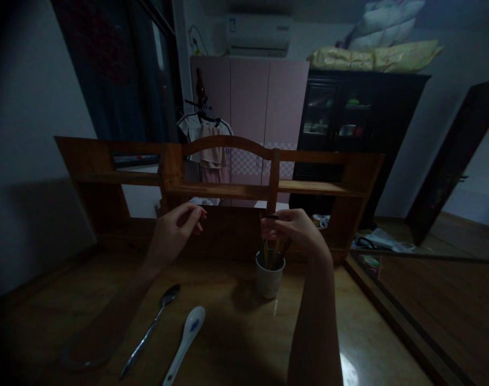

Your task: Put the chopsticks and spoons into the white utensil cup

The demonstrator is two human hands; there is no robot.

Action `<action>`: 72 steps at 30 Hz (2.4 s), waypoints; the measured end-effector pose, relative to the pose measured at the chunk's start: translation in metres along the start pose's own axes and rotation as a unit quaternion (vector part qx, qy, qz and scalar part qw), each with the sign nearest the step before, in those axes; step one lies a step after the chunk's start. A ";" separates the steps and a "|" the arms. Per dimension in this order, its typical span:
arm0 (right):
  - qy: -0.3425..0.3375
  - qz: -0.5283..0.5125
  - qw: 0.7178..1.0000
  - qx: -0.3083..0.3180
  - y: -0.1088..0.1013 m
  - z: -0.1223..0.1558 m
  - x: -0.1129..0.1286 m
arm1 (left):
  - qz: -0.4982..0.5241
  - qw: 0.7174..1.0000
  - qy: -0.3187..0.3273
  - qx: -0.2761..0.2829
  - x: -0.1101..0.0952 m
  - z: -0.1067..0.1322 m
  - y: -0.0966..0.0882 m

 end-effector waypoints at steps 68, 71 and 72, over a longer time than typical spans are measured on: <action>0.126 0.480 0.868 0.026 0.065 -0.047 -0.052 | 0.021 0.993 -0.005 0.112 0.018 0.006 0.028; 0.125 0.480 0.868 0.032 0.066 -0.046 -0.050 | 0.029 0.993 -0.012 0.114 0.018 0.006 0.028; 0.125 0.479 0.868 0.033 0.066 -0.046 -0.051 | 0.029 0.993 -0.012 0.116 0.018 0.006 0.029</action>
Point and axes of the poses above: each hand's wrist, its own z-axis away from the middle knuckle, its own y-axis out of the palm, x = y × z, the point moved 8 cm from there along -z, towards the middle knuckle, and after that the axes turned 11 degrees about y, right-handed, at the moved point
